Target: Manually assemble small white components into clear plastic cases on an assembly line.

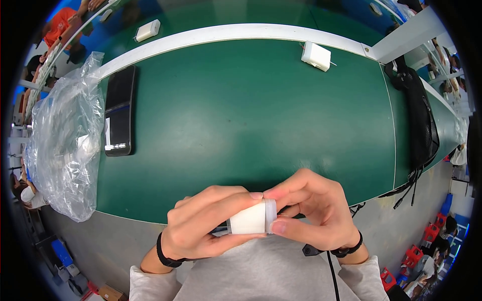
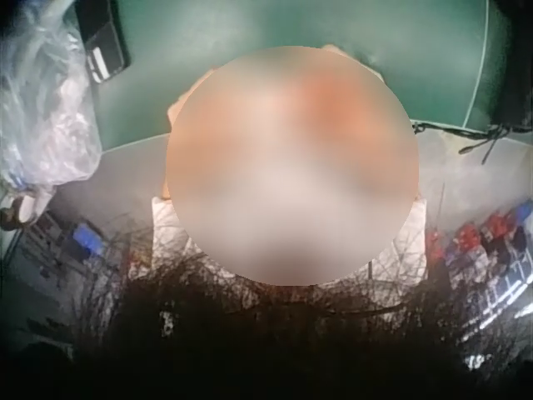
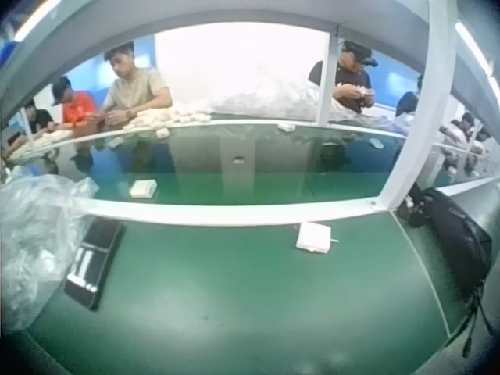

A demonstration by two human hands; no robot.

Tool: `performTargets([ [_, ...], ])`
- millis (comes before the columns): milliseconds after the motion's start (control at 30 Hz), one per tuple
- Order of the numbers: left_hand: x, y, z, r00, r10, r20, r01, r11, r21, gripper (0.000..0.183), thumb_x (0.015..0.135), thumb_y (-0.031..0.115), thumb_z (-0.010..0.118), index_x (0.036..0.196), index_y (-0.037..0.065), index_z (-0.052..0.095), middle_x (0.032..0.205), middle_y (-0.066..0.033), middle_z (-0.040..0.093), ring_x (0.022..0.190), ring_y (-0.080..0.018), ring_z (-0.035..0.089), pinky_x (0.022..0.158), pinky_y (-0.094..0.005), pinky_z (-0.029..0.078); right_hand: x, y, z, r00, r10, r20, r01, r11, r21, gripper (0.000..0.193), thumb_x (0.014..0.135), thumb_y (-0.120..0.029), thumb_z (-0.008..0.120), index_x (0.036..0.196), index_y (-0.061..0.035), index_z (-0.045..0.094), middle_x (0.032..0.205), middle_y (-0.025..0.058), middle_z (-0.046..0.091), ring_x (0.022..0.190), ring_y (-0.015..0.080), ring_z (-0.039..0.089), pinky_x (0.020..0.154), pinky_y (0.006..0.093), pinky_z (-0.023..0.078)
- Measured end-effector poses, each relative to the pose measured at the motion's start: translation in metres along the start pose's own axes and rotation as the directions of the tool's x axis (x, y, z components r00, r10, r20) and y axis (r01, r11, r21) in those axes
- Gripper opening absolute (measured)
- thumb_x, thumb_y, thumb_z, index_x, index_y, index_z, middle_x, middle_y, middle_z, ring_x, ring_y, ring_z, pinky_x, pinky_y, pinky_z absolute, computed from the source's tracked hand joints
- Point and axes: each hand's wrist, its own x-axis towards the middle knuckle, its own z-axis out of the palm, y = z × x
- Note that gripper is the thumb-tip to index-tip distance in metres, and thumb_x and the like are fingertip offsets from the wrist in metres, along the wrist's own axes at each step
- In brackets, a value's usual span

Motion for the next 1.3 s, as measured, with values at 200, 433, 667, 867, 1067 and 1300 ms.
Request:
performTargets([
  [200,0.005,0.004,-0.003,1.000,0.014,0.028,-0.013,0.999,-0.033,0.055,0.070,0.014,0.097,0.118,-0.003,0.075,0.100,-0.0147,0.075,0.080,-0.0228,0.076,0.062,-0.0301,0.062,0.001,-0.002,-0.003,0.996,0.080,0.041,-0.076,0.993,-0.090,0.038,0.095,0.008,0.071,0.131,0.0048,0.060,0.101,0.0152,0.078,0.098,0.0167,0.075,0.087,0.0322,0.063],
  [433,0.004,0.003,-0.001,1.000,0.026,0.011,-0.026,1.000,-0.008,0.056,0.071,0.014,0.097,0.120,-0.004,0.075,0.100,-0.0149,0.075,0.079,-0.0231,0.075,0.062,-0.0302,0.062,0.001,0.001,-0.001,0.996,0.081,0.029,-0.079,0.995,-0.063,0.041,0.094,0.008,0.072,0.133,0.0047,0.059,0.104,0.0155,0.078,0.099,0.0173,0.075,0.088,0.0319,0.063],
  [667,0.003,-0.001,-0.004,0.998,-0.056,0.032,0.058,0.996,-0.068,0.056,0.067,0.021,0.101,0.111,-0.004,0.077,0.095,-0.0149,0.077,0.081,-0.0234,0.076,0.064,-0.0294,0.059,0.002,-0.001,-0.005,0.998,0.010,0.067,-0.001,0.991,-0.133,0.053,0.079,0.014,0.082,0.128,0.0111,0.062,0.111,0.0246,0.078,0.099,0.0262,0.079,0.092,0.0379,0.064],
  [867,0.008,0.001,-0.005,0.999,-0.026,0.035,0.029,0.994,-0.109,0.056,0.072,0.012,0.097,0.120,-0.005,0.073,0.099,-0.0167,0.077,0.082,-0.0258,0.078,0.067,-0.0314,0.064,0.003,0.008,-0.011,0.986,-0.112,0.123,0.142,0.949,-0.281,0.053,0.087,0.006,0.081,0.135,0.0053,0.060,0.098,0.0144,0.080,0.092,0.0248,0.081,0.087,0.0337,0.065],
  [1067,0.006,0.003,-0.003,0.999,-0.019,0.039,0.024,0.991,-0.129,0.054,0.072,0.013,0.097,0.118,-0.004,0.075,0.095,-0.0162,0.078,0.079,-0.0252,0.078,0.065,-0.0306,0.063,0.003,0.006,-0.009,0.989,-0.083,0.124,0.108,0.971,-0.215,0.038,0.087,0.003,0.083,0.120,0.0033,0.062,0.097,0.0155,0.080,0.090,0.0231,0.081,0.084,0.0338,0.065],
  [1300,0.007,0.001,-0.003,0.999,0.026,0.020,-0.024,0.994,-0.108,0.052,0.070,0.012,0.097,0.116,-0.003,0.076,0.095,-0.0154,0.078,0.079,-0.0243,0.078,0.064,-0.0298,0.063,0.003,0.005,-0.009,0.985,-0.068,0.159,0.093,0.984,-0.151,0.037,0.087,0.004,0.083,0.118,0.0025,0.062,0.096,0.0161,0.079,0.091,0.0211,0.080,0.085,0.0344,0.066],
])
